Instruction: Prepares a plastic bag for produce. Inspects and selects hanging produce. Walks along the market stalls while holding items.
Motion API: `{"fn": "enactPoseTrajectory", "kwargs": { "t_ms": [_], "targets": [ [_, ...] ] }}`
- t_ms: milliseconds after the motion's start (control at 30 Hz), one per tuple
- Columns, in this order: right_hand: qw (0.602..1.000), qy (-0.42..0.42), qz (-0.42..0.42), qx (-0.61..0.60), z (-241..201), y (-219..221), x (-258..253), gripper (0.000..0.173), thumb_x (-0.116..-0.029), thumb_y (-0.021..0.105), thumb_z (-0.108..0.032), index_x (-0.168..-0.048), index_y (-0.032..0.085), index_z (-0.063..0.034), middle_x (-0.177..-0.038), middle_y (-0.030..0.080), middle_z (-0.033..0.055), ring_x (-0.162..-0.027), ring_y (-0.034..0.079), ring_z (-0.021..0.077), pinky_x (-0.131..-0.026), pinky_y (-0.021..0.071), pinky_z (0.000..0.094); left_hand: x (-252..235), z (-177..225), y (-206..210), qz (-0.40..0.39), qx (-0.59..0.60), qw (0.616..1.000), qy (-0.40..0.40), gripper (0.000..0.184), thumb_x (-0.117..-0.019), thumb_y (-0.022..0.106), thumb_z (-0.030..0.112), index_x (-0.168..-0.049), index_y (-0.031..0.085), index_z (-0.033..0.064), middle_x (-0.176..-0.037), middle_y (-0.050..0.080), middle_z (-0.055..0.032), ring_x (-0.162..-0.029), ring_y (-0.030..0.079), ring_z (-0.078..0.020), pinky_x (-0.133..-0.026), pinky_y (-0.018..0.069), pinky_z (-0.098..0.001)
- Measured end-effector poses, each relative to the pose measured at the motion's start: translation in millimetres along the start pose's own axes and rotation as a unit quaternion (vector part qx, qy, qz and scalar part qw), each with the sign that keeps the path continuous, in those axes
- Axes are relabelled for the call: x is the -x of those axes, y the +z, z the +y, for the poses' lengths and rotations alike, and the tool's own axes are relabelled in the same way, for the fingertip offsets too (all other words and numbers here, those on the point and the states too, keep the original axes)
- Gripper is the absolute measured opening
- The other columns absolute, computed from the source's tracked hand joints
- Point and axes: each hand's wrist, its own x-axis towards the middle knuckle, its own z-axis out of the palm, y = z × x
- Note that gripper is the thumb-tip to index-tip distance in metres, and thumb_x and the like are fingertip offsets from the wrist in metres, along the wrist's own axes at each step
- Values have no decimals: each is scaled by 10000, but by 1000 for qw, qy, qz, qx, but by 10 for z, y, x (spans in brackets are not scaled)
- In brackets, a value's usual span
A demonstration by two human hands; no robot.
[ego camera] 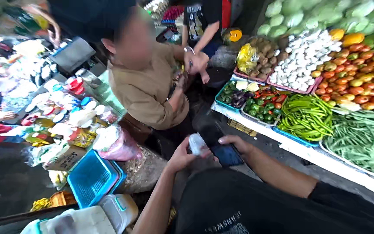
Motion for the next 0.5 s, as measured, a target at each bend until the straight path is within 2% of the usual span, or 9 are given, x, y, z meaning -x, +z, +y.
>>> {"fn": "enactPoseTrajectory", "kwargs": {
  "t_ms": [67,100,133,200,233,300,400,433,500],
  "targets": [
    [997,20,-59,-43,-58,-31,-57,653,-827,678,-558,-1333,598,-154,-1375,641,139,-983,722,241,-746,610,358,140,49,240,-52,-40,996,-55,611,-802,775,155,-1366,579,20,-1250,701,-39,-1170,649,-86,-1043,537,-342],
    [994,27,-83,-63,-71,-52,-89,659,-822,694,-560,-1331,598,-151,-1376,640,150,-982,726,252,-744,613,362,142,73,336,-63,-35,996,-58,571,-830,767,146,-1359,590,25,-1242,708,-19,-1159,651,-61,-1033,541,-316],
    [991,30,-104,-83,-69,-56,-112,655,-819,711,-553,-1320,612,-143,-1360,647,168,-979,730,269,-746,616,374,126,85,417,-58,-35,997,-45,454,-884,760,172,-1298,642,29,-1178,728,6,-1104,662,-30,-1001,549,-280],
    [984,33,-139,-105,-69,-16,-158,651,-821,708,-570,-1312,636,-148,-1341,657,186,-947,735,268,-731,605,356,76,79,507,-31,-15,999,1,136,-961,660,160,-1033,710,57,-902,697,88,-867,620,62,-839,526,-182],
    [983,29,-146,-111,-63,-9,-172,634,-832,704,-575,-1300,647,-151,-1331,662,195,-942,739,274,-719,607,350,63,61,519,-24,20,999,15,113,-987,597,117,-956,696,72,-836,666,118,-821,600,82,-807,518,-161],
    [981,23,-150,-118,-69,-13,-185,631,-841,679,-599,-1295,651,-161,-1334,659,203,-976,733,294,-721,605,357,38,-18,524,14,78,996,36,131,-1001,554,74,-953,676,81,-846,672,108,-859,633,41,-857,545,-212],
    [986,1,-122,-118,-75,-21,-167,798,-815,628,-771,-1353,607,-182,-1364,639,202,-1050,716,336,-775,620,405,50,-179,487,106,151,982,36,183,-1027,548,133,-1116,656,15,-938,730,-24,-913,703,-111,-895,594,-355],
    [987,-11,-104,-119,-71,-21,-162,840,-810,598,-810,-1378,580,-191,-1378,629,199,-1071,710,350,-801,625,427,76,-229,453,148,153,977,15,225,-1032,514,123,-1166,634,-10,-976,736,-55,-935,712,-129,-903,601,-366],
    [989,-34,-66,-129,-27,-23,-145,864,-831,545,-828,-1414,540,-191,-1380,618,197,-1102,695,366,-855,620,466,140,-327,393,227,146,962,-29,208,-1017,507,72,-1141,645,-21,-961,752,-62,-901,730,-121,-863,620,-346]
  ]
}}
